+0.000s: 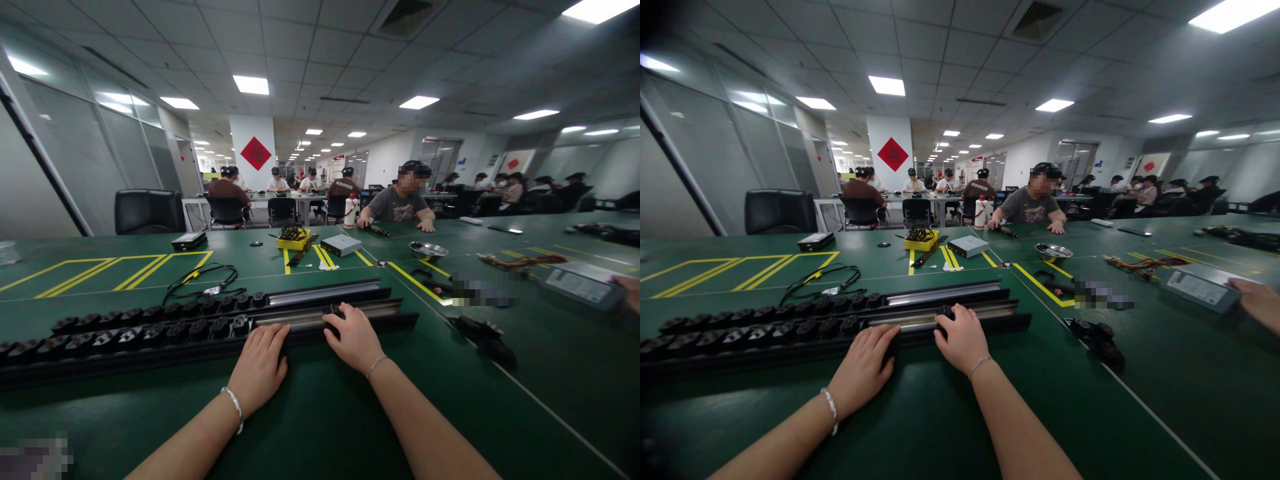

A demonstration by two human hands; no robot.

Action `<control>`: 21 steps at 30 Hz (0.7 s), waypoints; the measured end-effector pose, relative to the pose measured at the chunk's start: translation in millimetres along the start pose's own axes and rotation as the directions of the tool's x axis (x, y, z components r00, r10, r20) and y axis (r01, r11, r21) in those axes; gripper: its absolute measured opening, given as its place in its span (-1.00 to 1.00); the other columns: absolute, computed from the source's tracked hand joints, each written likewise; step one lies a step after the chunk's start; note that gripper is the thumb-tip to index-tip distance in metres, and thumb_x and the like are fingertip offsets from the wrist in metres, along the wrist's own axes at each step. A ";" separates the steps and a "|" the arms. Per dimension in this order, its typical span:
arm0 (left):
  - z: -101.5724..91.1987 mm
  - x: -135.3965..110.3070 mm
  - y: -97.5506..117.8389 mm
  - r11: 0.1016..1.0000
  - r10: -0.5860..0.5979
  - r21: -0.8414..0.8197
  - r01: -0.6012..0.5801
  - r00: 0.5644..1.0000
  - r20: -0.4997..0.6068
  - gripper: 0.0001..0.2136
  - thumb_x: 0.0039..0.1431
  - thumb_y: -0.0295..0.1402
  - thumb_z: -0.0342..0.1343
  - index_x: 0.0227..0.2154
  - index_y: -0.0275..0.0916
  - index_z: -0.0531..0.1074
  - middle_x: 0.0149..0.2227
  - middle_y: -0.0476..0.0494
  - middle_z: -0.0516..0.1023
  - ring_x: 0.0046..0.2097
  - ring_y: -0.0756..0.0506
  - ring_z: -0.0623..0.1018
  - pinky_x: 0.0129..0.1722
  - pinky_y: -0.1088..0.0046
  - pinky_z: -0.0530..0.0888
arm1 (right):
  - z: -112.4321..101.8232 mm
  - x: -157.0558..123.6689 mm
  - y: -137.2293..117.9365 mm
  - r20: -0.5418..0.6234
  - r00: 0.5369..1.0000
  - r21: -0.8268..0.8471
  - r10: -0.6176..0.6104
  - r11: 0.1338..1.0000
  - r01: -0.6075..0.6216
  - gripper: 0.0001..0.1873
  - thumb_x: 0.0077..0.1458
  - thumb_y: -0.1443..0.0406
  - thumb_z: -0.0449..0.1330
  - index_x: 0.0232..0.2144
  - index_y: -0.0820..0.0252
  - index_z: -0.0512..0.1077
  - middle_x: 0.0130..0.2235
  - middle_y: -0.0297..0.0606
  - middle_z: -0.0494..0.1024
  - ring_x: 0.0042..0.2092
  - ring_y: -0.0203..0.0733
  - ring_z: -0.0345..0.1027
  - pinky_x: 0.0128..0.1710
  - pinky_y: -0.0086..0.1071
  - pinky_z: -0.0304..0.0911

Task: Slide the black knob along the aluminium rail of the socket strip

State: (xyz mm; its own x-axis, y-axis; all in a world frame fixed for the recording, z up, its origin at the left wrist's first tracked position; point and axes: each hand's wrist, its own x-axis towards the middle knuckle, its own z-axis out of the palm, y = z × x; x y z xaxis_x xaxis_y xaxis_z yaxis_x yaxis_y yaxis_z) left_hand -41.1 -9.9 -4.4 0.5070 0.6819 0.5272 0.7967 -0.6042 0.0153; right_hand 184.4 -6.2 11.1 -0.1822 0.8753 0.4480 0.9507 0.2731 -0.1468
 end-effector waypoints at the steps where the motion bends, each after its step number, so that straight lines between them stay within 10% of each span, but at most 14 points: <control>1: 0.0 -0.1 0.0 1.000 0.001 -0.001 -0.001 1.000 0.000 -0.54 -0.01 -0.46 -0.04 0.03 -0.22 0.15 -0.03 -0.19 0.32 -0.01 -0.18 0.32 0.04 0.15 0.22 | -0.4 0.2 0.1 -0.001 1.000 0.001 -0.005 1.000 0.005 -0.66 0.04 0.17 0.02 -0.13 0.04 0.39 -0.06 -0.12 0.30 0.05 -0.08 0.07 0.04 -0.19 -0.05; 21: -2.0 0.6 1.4 1.000 -0.002 -0.014 0.002 1.000 -0.003 -0.54 -0.01 -0.47 -0.04 0.02 -0.22 0.16 -0.04 -0.20 0.33 -0.02 -0.18 0.33 0.03 0.14 0.23 | -1.5 1.0 3.7 -0.002 1.000 0.008 -0.010 1.000 0.010 -0.67 -0.03 0.25 0.07 -0.16 0.04 0.40 -0.10 -0.17 0.28 -0.02 -0.13 0.13 -0.01 -0.28 0.04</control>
State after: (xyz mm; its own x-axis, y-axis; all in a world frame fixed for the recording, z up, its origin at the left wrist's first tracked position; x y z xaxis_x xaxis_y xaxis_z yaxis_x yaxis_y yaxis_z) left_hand -40.4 -11.1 -2.4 0.5048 0.6817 0.5296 0.7929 -0.6087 0.0276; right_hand 188.1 -4.9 12.3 -0.1915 0.8715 0.4514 0.9466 0.2855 -0.1496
